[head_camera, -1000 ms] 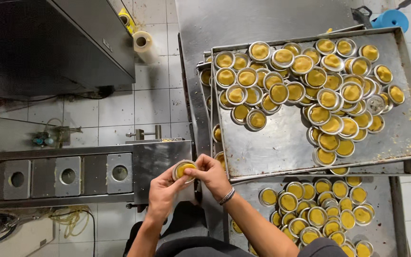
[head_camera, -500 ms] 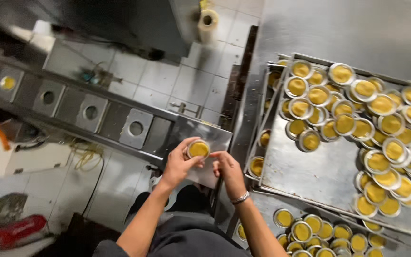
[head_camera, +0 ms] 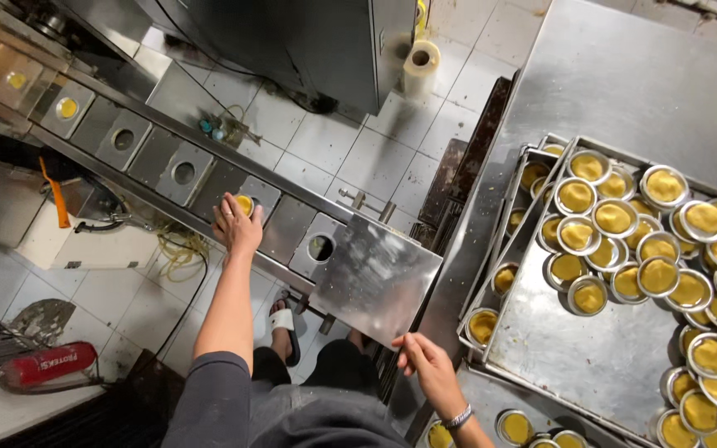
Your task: The person places small metal tins onto a conveyor belt and then transfers individual egg tarts from large trays into the tins on the conveyor belt and onto another tray.
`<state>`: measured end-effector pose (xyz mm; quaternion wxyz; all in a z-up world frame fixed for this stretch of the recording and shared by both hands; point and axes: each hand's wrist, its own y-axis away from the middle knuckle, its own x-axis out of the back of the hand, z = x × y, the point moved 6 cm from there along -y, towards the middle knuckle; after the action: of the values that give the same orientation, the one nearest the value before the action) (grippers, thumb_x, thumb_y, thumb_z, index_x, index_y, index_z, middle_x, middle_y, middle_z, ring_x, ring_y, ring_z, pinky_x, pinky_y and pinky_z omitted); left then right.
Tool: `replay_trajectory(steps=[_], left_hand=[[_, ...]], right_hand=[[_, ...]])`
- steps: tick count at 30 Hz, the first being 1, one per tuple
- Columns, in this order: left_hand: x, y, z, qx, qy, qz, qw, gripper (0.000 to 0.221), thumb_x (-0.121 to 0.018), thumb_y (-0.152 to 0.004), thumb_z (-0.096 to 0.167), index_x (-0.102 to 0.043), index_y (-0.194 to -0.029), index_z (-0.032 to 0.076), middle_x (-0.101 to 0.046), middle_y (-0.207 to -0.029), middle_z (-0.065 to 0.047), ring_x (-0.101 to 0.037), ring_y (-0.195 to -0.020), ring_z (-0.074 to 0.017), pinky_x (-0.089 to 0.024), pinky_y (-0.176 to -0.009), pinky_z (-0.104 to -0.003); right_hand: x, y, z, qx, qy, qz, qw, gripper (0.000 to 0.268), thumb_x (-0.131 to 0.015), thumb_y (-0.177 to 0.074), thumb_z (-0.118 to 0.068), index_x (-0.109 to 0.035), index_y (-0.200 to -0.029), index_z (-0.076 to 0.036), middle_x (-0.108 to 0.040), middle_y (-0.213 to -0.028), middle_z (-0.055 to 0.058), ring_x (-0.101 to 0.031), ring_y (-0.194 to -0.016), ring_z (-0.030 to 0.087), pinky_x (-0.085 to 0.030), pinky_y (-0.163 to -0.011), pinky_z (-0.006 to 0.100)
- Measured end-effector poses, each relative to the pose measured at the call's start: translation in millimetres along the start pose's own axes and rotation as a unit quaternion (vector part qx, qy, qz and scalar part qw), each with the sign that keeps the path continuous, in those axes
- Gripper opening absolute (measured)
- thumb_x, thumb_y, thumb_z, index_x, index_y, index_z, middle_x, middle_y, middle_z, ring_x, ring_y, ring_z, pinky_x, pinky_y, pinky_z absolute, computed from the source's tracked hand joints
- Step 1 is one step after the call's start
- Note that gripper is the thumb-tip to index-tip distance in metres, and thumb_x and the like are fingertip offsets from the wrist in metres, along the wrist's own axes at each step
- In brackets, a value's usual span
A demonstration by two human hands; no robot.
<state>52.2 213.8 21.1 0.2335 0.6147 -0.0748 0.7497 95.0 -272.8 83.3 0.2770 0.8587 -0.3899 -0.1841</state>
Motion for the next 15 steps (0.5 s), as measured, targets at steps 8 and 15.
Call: replay_trajectory(steps=[8,15], left_hand=[[-2.1,-13.0,-8.6,0.051,-0.003,-0.087,0.995,0.078,-0.011,-0.101,0.061,0.001,-0.165,0.018,0.01,-0.172,-0.007,0.013,-0.157,-0.0295,0.009,-0.123,-0.06],[15.8,-53.0,-24.7,0.102,0.017,-0.015,0.995,0.082,-0.028,-0.101,0.057,-0.006,-0.164,0.01,0.0,-0.172,-0.014,0.001,-0.157,-0.0397,-0.002,-0.119,-0.072]], right_hand=[[4.0,20.1,-16.6,-0.006,-0.009,0.036,0.999,0.046,-0.049,-0.101,-0.037,-0.078,-0.099,-0.002,-0.068,-0.071,0.006,-0.059,-0.061,0.013,-0.049,-0.064,0.025],[20.0,27.6,-3.4,-0.029,0.04,0.069,0.996,0.038,-0.05,-0.1,-0.037,-0.08,-0.101,-0.012,-0.072,-0.074,0.001,-0.063,-0.064,0.01,-0.051,-0.067,0.022]])
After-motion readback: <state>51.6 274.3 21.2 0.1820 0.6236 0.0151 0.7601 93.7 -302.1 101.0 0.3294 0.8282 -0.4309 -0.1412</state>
